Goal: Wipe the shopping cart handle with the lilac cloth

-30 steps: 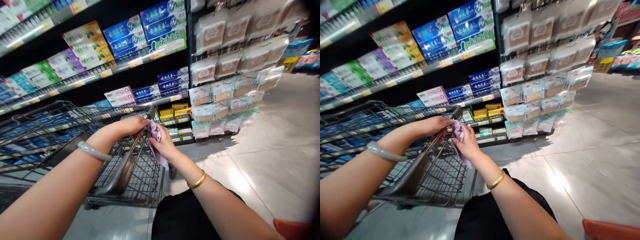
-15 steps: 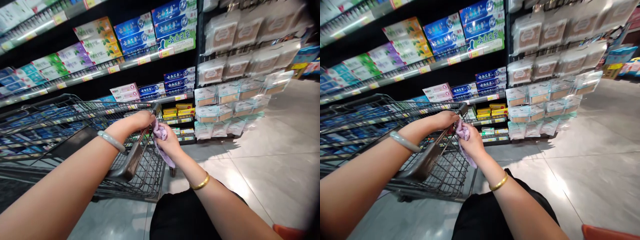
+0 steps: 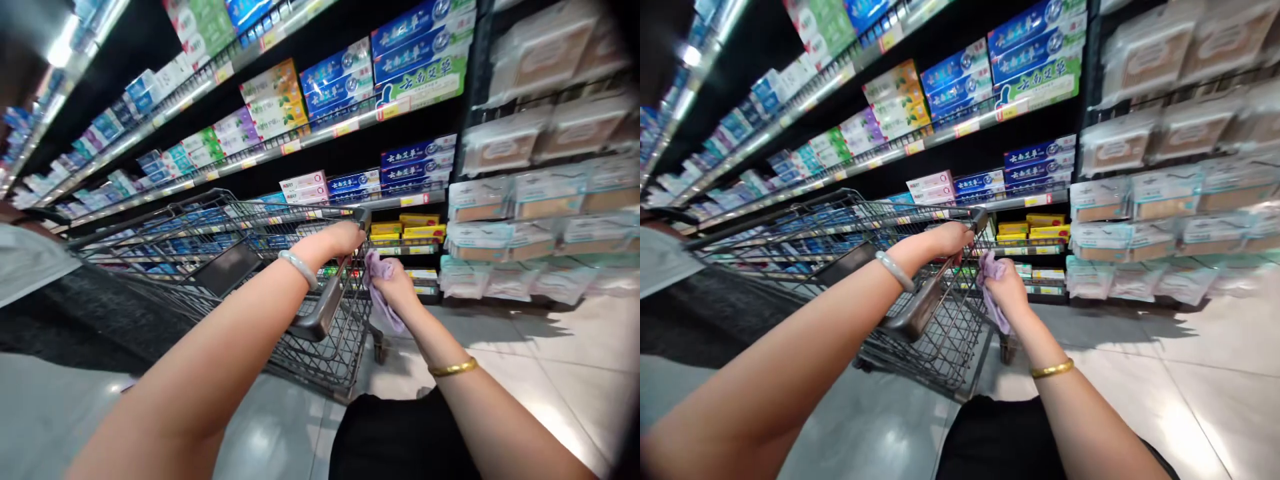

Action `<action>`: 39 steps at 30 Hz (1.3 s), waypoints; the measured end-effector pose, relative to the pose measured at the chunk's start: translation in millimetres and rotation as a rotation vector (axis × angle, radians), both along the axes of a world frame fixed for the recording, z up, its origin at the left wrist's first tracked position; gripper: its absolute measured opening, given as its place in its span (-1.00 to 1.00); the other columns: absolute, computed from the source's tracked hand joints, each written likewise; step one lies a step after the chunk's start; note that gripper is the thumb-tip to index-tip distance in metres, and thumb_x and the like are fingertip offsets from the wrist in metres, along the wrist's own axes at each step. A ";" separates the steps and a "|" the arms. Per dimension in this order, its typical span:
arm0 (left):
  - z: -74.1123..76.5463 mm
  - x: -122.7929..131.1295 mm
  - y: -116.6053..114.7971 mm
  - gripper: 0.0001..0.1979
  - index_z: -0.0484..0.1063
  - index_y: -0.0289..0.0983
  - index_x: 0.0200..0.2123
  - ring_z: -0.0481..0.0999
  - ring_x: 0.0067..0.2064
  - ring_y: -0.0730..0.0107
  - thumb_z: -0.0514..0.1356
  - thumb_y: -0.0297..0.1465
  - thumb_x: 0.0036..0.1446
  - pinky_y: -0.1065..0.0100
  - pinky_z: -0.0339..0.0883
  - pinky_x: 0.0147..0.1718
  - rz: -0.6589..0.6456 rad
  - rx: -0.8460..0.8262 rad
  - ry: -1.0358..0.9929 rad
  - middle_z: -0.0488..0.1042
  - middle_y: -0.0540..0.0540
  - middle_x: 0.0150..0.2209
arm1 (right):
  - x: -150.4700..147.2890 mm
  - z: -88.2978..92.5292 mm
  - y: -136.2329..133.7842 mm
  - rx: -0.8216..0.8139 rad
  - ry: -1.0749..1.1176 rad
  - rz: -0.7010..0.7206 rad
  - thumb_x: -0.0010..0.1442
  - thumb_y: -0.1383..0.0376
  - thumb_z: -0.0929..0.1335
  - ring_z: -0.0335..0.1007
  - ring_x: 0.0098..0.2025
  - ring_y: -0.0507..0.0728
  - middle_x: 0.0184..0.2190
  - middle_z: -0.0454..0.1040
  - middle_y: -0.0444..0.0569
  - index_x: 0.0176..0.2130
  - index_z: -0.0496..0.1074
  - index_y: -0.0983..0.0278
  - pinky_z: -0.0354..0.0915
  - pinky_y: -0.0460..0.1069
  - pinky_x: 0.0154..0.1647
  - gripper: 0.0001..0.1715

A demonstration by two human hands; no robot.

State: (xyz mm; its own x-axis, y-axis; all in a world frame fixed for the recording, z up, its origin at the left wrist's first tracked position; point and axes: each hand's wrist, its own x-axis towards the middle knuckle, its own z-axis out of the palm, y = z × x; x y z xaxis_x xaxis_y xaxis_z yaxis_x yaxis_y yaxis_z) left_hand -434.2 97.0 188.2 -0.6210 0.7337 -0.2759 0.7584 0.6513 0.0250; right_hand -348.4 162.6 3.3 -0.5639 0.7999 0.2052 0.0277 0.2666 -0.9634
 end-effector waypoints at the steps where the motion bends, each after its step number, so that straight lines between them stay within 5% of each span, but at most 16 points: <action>1: 0.5 0.1 0.0 -0.61 0.45 -0.31 0.06 0.55 -0.04 0.25 0.21 -0.16 0.32 0.11 0.52 -0.06 0.000 0.001 0.001 0.51 -0.16 0.01 | -0.5 1.2 -0.3 -0.018 0.031 0.007 -0.14 0.19 0.45 0.47 -0.27 0.19 -0.31 0.54 -0.10 -0.10 0.41 0.20 0.34 0.05 -0.18 -0.45; 5: 1.6 -0.9 1.4 -0.61 0.46 -0.31 0.04 0.55 -0.04 0.25 0.20 -0.13 0.33 0.10 0.51 -0.04 -0.011 0.030 0.016 0.52 -0.15 0.00 | -2.3 5.4 -5.5 0.056 0.243 0.079 -0.08 0.19 0.43 0.49 -0.18 0.16 -0.14 0.57 -0.08 0.03 0.38 0.17 0.36 0.04 -0.09 -0.37; 10: 0.5 -0.8 3.3 -0.57 0.55 -0.39 -0.06 0.61 -0.24 0.26 -0.01 -0.21 0.40 0.29 0.46 -0.20 -0.004 0.055 0.028 0.63 -0.21 -0.21 | -4.0 -2.1 -1.9 -0.024 0.073 0.014 -0.09 0.23 0.39 0.48 -0.21 0.18 -0.26 0.55 -0.11 -0.09 0.40 0.21 0.36 0.07 -0.08 -0.50; 15: -0.3 1.7 3.0 -0.54 0.59 -0.41 -0.06 0.62 -0.30 0.27 -0.04 -0.29 0.33 0.39 0.39 -0.26 -0.014 0.060 0.037 0.66 -0.26 -0.21 | -1.8 -3.1 -0.6 0.120 0.195 0.061 -0.04 0.21 0.41 0.48 -0.15 0.16 -0.13 0.56 -0.12 0.05 0.37 0.14 0.35 0.05 -0.05 -0.39; 20: -1.1 1.2 3.9 -0.51 0.59 -0.43 -0.05 0.60 -0.32 0.28 -0.08 -0.30 0.32 0.40 0.40 -0.23 -0.010 0.051 0.025 0.66 -0.25 -0.25 | -8.1 -18.4 14.4 0.002 -0.045 0.000 -0.15 0.29 0.44 0.44 -0.33 0.18 -0.37 0.52 -0.11 -0.17 0.40 0.17 0.34 0.09 -0.20 -0.55; 25: -0.7 1.1 3.7 -0.51 0.57 -0.43 0.00 0.61 -0.29 0.24 -0.05 -0.28 0.32 0.36 0.41 -0.19 -0.010 0.065 0.025 0.66 -0.27 -0.24 | -1.9 -10.9 10.0 0.106 0.095 0.074 -0.03 0.20 0.40 0.49 -0.14 0.16 -0.12 0.57 -0.08 0.05 0.36 0.14 0.36 0.03 -0.08 -0.39; 30: 0.2 2.6 2.3 -0.52 0.57 -0.42 -0.04 0.60 -0.35 0.29 -0.07 -0.28 0.34 0.38 0.41 -0.24 -0.008 0.069 0.010 0.66 -0.25 -0.27 | 0.2 -13.7 12.0 0.038 -0.151 0.044 -0.12 0.25 0.43 0.47 -0.25 0.19 -0.32 0.55 -0.10 -0.11 0.43 0.19 0.34 0.04 -0.15 -0.51; 35: 0.9 5.1 1.6 -0.54 0.57 -0.42 -0.05 0.61 -0.33 0.26 -0.05 -0.28 0.34 0.37 0.41 -0.29 -0.010 0.071 0.006 0.66 -0.26 -0.24 | 0.5 -9.6 5.1 0.085 -0.012 0.082 0.01 0.20 0.39 0.52 -0.14 0.16 -0.11 0.58 -0.06 0.08 0.34 0.18 0.37 0.00 -0.09 -0.38; 39: 0.6 7.5 2.0 -0.53 0.58 -0.45 -0.09 0.61 -0.30 0.24 -0.08 -0.30 0.34 0.35 0.42 -0.24 -0.010 0.068 0.001 0.65 -0.29 -0.23 | 4.6 -11.9 3.7 0.173 -0.335 0.071 0.00 0.23 0.43 0.54 -0.13 0.24 -0.12 0.60 0.01 0.06 0.38 0.15 0.35 0.04 -0.14 -0.41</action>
State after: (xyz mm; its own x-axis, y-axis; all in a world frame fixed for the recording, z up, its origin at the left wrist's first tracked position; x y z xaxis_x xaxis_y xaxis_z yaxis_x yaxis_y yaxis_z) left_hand -426.7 99.0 188.8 -0.6135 0.7570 -0.2248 0.7651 0.6403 0.0681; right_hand -343.8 166.3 -8.6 -0.6754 0.7261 0.1287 0.3086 0.4368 -0.8450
